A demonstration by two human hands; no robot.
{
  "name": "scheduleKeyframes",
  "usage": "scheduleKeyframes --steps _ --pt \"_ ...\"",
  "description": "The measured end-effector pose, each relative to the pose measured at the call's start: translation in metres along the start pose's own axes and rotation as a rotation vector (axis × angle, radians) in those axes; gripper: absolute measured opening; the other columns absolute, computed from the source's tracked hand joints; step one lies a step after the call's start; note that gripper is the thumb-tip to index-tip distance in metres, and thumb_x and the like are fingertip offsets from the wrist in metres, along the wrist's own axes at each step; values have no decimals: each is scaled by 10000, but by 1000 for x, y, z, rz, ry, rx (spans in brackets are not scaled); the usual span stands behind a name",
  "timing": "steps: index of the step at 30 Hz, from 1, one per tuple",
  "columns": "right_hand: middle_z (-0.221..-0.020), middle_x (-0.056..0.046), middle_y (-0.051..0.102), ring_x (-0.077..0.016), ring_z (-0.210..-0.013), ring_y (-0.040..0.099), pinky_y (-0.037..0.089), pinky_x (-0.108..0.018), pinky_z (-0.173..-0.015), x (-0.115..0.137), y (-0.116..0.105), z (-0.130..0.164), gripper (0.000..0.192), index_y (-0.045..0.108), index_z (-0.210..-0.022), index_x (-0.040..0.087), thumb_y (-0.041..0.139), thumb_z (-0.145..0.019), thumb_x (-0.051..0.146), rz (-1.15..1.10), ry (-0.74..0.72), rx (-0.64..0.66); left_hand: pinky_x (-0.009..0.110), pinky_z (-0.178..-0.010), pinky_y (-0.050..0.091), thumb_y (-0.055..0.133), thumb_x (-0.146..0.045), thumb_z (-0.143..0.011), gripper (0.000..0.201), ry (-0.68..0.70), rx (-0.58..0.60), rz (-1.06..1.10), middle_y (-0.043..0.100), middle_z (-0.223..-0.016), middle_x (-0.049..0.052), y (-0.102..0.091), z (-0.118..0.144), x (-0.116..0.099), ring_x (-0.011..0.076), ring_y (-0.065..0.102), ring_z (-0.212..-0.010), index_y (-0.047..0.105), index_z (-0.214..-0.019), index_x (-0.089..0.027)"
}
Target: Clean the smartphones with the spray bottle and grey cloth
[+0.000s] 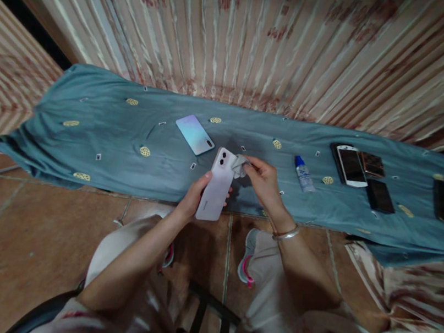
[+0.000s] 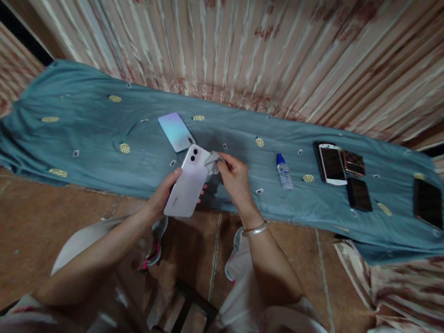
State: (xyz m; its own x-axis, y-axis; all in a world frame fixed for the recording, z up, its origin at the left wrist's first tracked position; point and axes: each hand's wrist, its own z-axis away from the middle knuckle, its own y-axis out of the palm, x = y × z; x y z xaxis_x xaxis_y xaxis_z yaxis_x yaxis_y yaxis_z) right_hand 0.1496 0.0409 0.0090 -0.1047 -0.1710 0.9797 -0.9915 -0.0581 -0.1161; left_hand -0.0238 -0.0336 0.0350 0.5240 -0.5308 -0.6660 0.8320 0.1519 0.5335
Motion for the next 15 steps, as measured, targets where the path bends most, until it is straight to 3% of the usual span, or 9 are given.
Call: scheduleKeyframes --steps 10,15 --pt "-884 -26 799 -173 -779 698 561 -303 -751 -3 16 6 294 805 -926 194 748 -717 394 -162 143 32 341 -677 615 445 -560 -985 561 41 -95 61 788 -835 110 0 -5 -2 236 755 -704 688 -1195 -101" --pt "-865 -20 797 -163 -747 688 561 -294 -734 -4 22 9 290 803 -903 200 769 -710 413 -191 152 68 319 -685 612 377 -557 -1009 576 28 -126 75 786 -788 106 2 -6 -5 236 763 -716 702 -1153 -104"
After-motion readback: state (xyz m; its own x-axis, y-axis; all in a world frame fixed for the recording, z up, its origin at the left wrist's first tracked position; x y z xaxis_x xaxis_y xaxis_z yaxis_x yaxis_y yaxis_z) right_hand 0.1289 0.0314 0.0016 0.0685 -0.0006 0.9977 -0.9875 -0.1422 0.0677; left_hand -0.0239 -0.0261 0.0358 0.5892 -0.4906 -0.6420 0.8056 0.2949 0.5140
